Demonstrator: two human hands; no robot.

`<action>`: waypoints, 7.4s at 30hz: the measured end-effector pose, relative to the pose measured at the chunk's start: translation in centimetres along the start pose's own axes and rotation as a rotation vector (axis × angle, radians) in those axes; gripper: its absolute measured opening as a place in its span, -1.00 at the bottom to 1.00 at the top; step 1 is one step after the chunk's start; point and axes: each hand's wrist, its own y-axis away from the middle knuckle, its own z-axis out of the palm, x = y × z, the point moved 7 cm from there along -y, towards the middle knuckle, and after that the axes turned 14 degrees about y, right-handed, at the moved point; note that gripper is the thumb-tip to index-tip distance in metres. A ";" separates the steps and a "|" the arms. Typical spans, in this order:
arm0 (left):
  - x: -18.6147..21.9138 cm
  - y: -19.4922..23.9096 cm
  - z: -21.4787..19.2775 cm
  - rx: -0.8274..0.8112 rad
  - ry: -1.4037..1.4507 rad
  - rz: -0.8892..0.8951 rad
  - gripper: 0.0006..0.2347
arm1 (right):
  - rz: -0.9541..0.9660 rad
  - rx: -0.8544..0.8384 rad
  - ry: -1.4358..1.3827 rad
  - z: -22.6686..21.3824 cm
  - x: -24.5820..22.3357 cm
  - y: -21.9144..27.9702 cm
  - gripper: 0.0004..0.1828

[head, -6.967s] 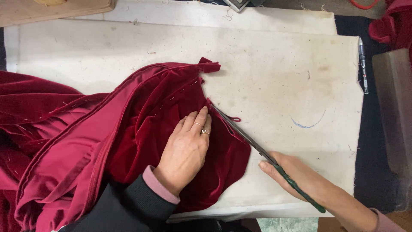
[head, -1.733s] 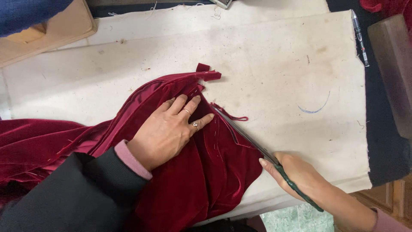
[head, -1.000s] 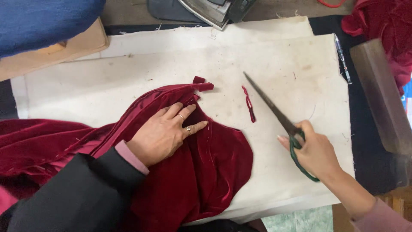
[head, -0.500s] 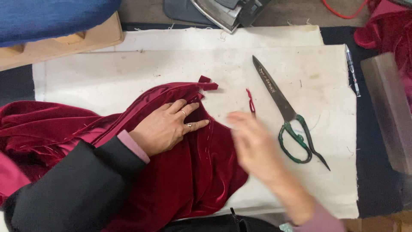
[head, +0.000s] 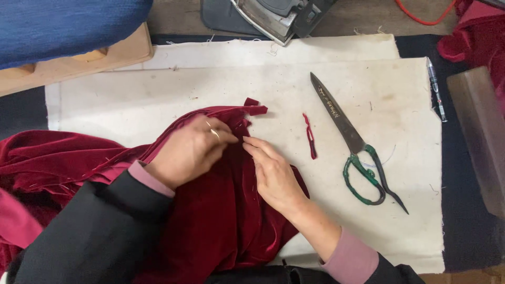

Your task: Trimming the edges of red velvet fabric using large scissors on a workbench

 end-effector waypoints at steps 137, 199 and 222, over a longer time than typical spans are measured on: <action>6.6 4.0 1.4 0.216 1.380 -0.738 -0.87 | 0.629 0.045 0.316 -11.1 15.7 11.1 -0.26; 5.4 4.9 3.0 0.739 1.550 -0.591 -0.91 | -0.082 -0.568 -0.186 -5.3 5.3 8.5 -0.39; 6.1 5.1 2.3 0.869 1.125 -0.464 -0.92 | -0.081 -0.558 -0.207 -4.8 5.6 8.8 -0.41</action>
